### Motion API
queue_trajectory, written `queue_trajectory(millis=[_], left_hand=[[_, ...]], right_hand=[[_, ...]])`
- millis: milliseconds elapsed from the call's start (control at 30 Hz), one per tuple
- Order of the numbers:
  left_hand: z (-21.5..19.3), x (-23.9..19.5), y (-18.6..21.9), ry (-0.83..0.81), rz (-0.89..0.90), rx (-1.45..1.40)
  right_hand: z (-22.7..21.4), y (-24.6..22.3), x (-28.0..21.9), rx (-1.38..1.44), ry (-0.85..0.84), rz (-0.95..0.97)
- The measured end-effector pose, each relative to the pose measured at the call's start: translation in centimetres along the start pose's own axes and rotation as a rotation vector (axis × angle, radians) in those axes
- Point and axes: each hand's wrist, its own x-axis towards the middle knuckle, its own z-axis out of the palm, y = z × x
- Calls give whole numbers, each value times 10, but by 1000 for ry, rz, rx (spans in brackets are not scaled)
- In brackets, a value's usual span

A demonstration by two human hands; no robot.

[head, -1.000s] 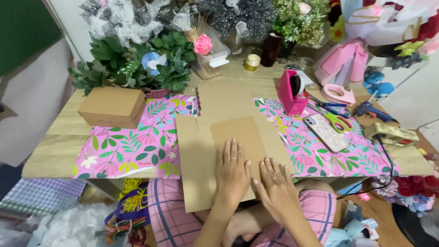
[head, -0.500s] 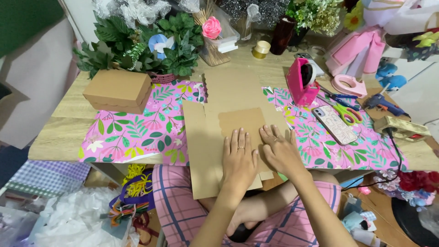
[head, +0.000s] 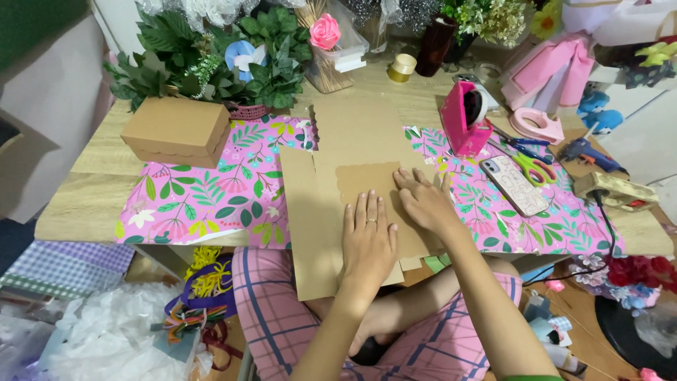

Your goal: The person folds a flat cardboard sheet along pre-scored lines to form a small box. They fold the side flaps, tuck tabs into slots, and close the box. The finished box is placed next to another completed box on the table.

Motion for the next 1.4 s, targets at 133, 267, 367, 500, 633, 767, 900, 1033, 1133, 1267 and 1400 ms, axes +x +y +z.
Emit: queue_trajectory(millis=[133, 267, 367, 500, 633, 767, 900, 1033, 1133, 1267, 1400], left_hand=[[4, 0, -2, 29, 19, 19], [5, 2, -4, -11, 13, 21], [4, 2, -3, 24, 15, 19], [-1, 0, 0, 84, 27, 27], [-18, 3, 3, 0, 8, 27], [-39, 25, 0, -305, -177, -277], [-29, 47, -33, -200, -685, -1100], [-106, 39, -18, -31, -705, -1258], [-106, 30, -21, 134, -515, -1110], [-108, 25, -25, 114, -494, -1121], [-94, 23, -29, -8, -456, -1067]], right_hand=[[-2, -8, -11, -32, 10, 7], [-3, -12, -34, -45, 29, -4], [0, -10, -59, -38, 73, -36], [9, -10, -98, -25, 137, -72], [23, -2, -128, -85, 203, -103], [24, 2, -128, -117, 258, -106], [8, -37, -119, -57, 253, -90], [19, -67, -109, -24, 198, -174], [28, -77, -103, 4, 150, -263], [33, -71, -96, -15, 195, -362], [29, -63, -95, -19, 407, -538]])
